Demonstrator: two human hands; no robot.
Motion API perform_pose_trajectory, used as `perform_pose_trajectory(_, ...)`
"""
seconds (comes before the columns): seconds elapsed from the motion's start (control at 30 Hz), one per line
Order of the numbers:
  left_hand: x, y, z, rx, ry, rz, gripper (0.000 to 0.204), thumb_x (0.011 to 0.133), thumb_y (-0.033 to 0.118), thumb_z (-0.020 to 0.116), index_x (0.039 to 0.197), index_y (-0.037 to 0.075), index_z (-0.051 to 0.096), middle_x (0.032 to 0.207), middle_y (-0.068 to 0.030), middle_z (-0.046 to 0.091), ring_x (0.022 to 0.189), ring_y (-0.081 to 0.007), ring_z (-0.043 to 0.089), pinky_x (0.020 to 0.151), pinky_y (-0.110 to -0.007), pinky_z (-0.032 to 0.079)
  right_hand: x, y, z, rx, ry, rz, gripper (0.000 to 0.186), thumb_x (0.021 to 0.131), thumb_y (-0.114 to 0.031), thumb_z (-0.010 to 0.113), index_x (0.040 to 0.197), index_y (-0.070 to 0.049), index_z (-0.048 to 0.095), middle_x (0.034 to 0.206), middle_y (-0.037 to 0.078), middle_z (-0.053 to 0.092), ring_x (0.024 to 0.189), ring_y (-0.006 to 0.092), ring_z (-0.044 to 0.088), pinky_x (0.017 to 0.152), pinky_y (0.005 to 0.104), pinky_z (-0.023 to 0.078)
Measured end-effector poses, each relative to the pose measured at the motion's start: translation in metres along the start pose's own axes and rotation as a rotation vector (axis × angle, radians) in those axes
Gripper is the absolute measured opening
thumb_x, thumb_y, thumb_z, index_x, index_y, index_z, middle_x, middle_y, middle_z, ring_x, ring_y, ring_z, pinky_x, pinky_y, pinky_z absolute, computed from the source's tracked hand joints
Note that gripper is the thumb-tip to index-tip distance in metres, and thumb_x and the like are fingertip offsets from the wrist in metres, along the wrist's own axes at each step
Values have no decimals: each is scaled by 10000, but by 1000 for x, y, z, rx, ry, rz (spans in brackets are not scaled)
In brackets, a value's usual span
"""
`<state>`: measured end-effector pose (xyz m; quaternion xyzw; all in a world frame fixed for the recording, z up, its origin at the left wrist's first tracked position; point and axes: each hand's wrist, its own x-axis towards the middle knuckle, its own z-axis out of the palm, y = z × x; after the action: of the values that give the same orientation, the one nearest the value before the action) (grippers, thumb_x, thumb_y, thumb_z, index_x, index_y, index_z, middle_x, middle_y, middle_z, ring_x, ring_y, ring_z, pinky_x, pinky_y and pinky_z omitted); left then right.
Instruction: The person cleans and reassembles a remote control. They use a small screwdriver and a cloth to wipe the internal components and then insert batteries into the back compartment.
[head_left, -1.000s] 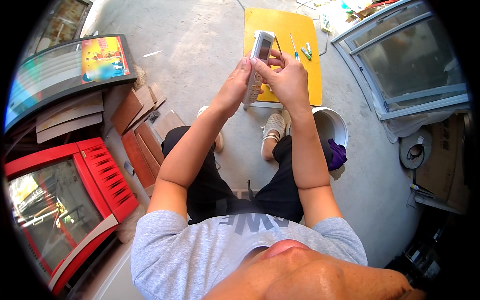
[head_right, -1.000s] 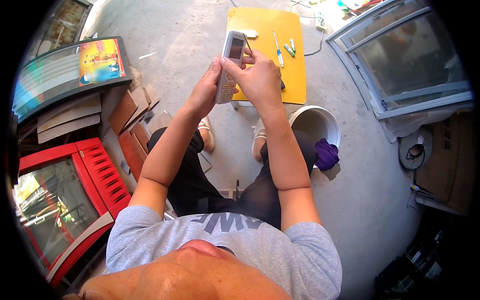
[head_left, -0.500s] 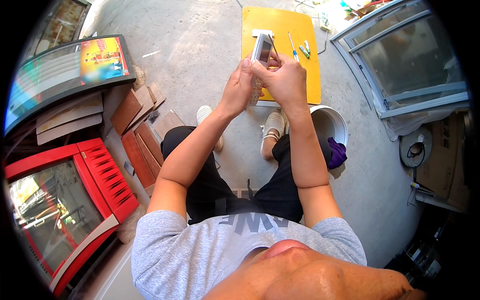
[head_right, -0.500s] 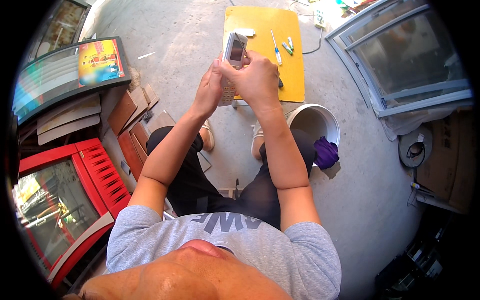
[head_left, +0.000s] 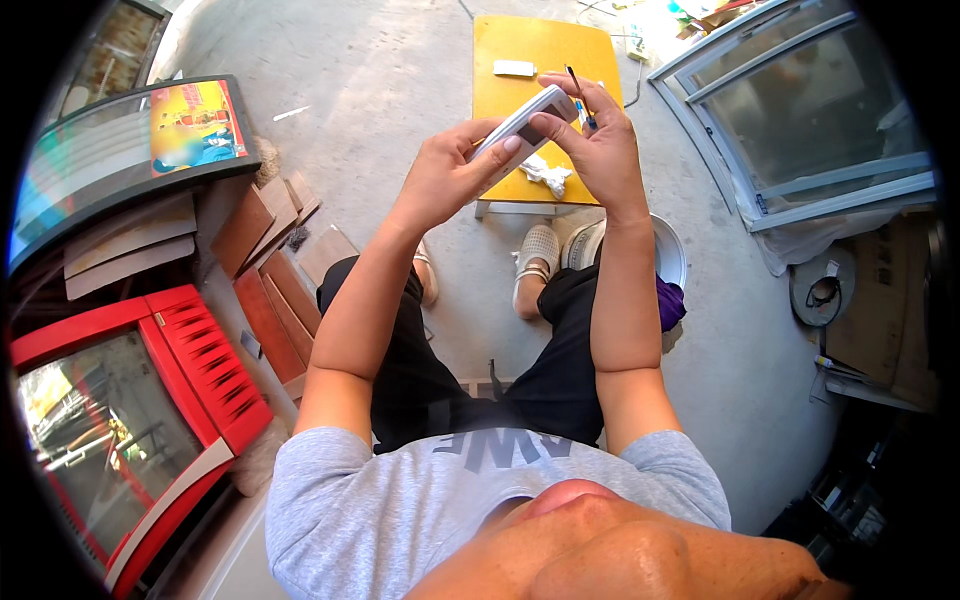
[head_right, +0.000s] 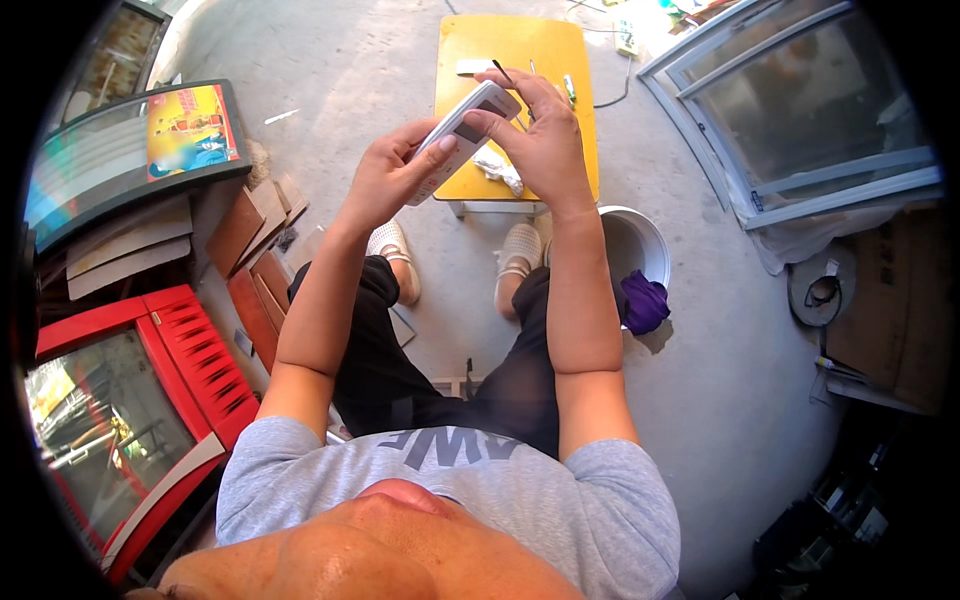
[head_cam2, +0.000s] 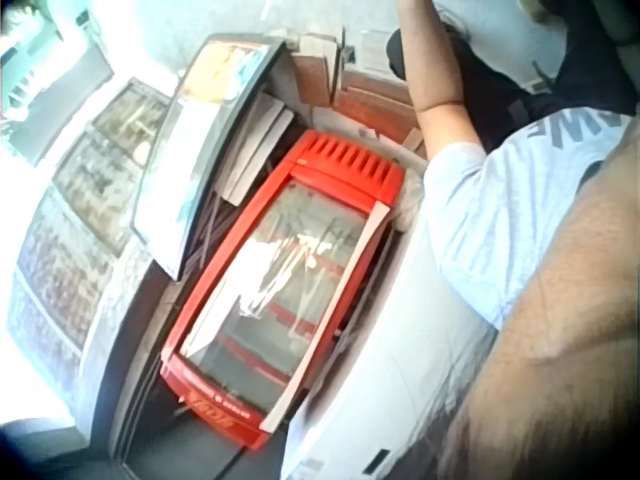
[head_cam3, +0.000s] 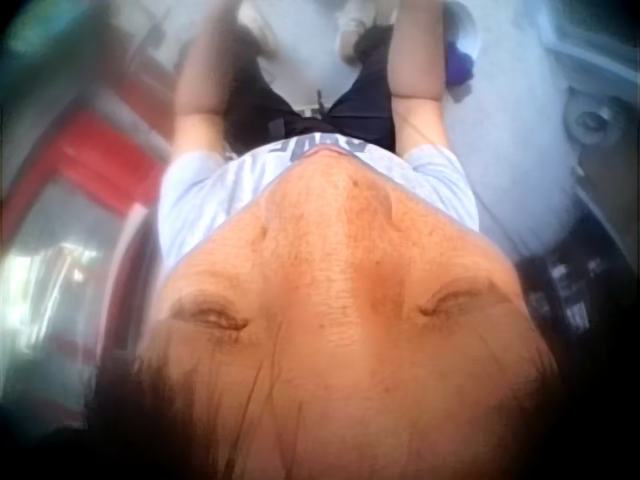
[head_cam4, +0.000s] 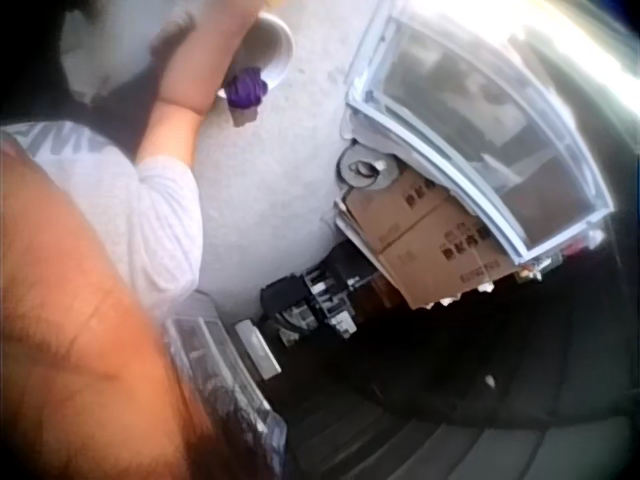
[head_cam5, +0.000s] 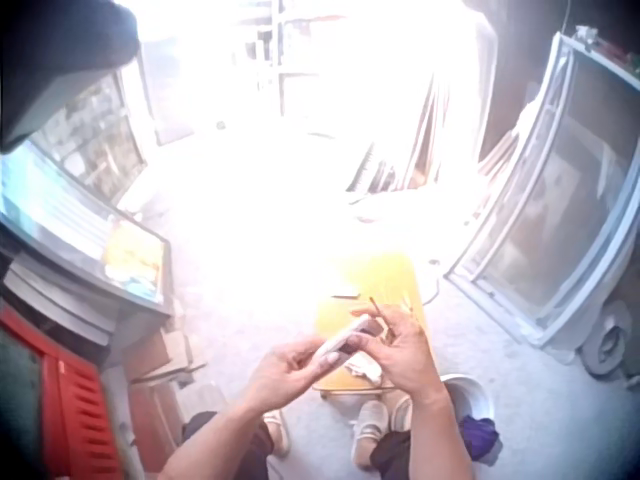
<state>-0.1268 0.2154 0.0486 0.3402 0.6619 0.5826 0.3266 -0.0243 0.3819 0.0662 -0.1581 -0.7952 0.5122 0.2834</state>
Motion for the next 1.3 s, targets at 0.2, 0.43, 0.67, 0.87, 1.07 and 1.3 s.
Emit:
perform_pose_trajectory(0.2, -4, -4, -3, 111, 105, 151, 331, 929, 239, 677, 1195, 42, 674, 954, -32, 685, 844, -99, 615, 727, -248, 490, -3, 3, 0, 195, -169, 69, 224, 842, -144, 760, 1026, -60, 664, 837, -28, 626, 757, 44, 553, 650, 205, 438)
perform_pose_trajectory(0.43, -9, -2, -3, 264, 225, 148, 260, 910, 187, 695, 1133, 53, 710, 970, -71, 698, 854, -114, 629, 718, -251, 494, -7, 4, 10, 150, -177, 36, 225, 852, -141, 744, 1042, -41, 676, 855, 12, 643, 749, 68, 572, 653, 216, 459)
perform_pose_trajectory(0.67, -8, -7, -4, 539, 365, 349, 235, 839, 125, 722, 1071, 101, 740, 950, -92, 722, 825, -192, 674, 733, -300, 486, -9, 2, 16, 20, -222, 47, 226, 867, -162, 714, 1060, -47, 697, 896, 47, 673, 726, 75, 590, 597, 222, 454)
perform_pose_trajectory(0.87, -9, -10, 2, 674, 438, 374, 199, 839, 161, 709, 1033, 157, 756, 920, -38, 731, 870, -179, 654, 889, -346, 359, -12, 6, 18, -81, -187, 13, 220, 841, -173, 721, 1025, -53, 707, 911, 85, 693, 766, 168, 632, 671, 277, 473)
perform_pose_trajectory(1.07, -6, -13, 5, 675, 433, 348, 194, 846, 173, 696, 1030, 151, 757, 916, -37, 731, 900, -173, 647, 921, -352, 329, -14, 10, 27, -113, -111, 24, 171, 834, -149, 704, 974, -52, 705, 901, 114, 692, 866, 266, 635, 803, 349, 476)
perform_pose_trajectory(1.3, -2, -23, 11, 684, 512, 385, 151, 820, 164, 702, 957, 128, 755, 871, -28, 723, 863, -178, 647, 890, -359, 337, -18, 13, 36, -128, -32, 23, 149, 823, -135, 705, 950, -56, 704, 903, 118, 692, 894, 293, 630, 809, 366, 484)
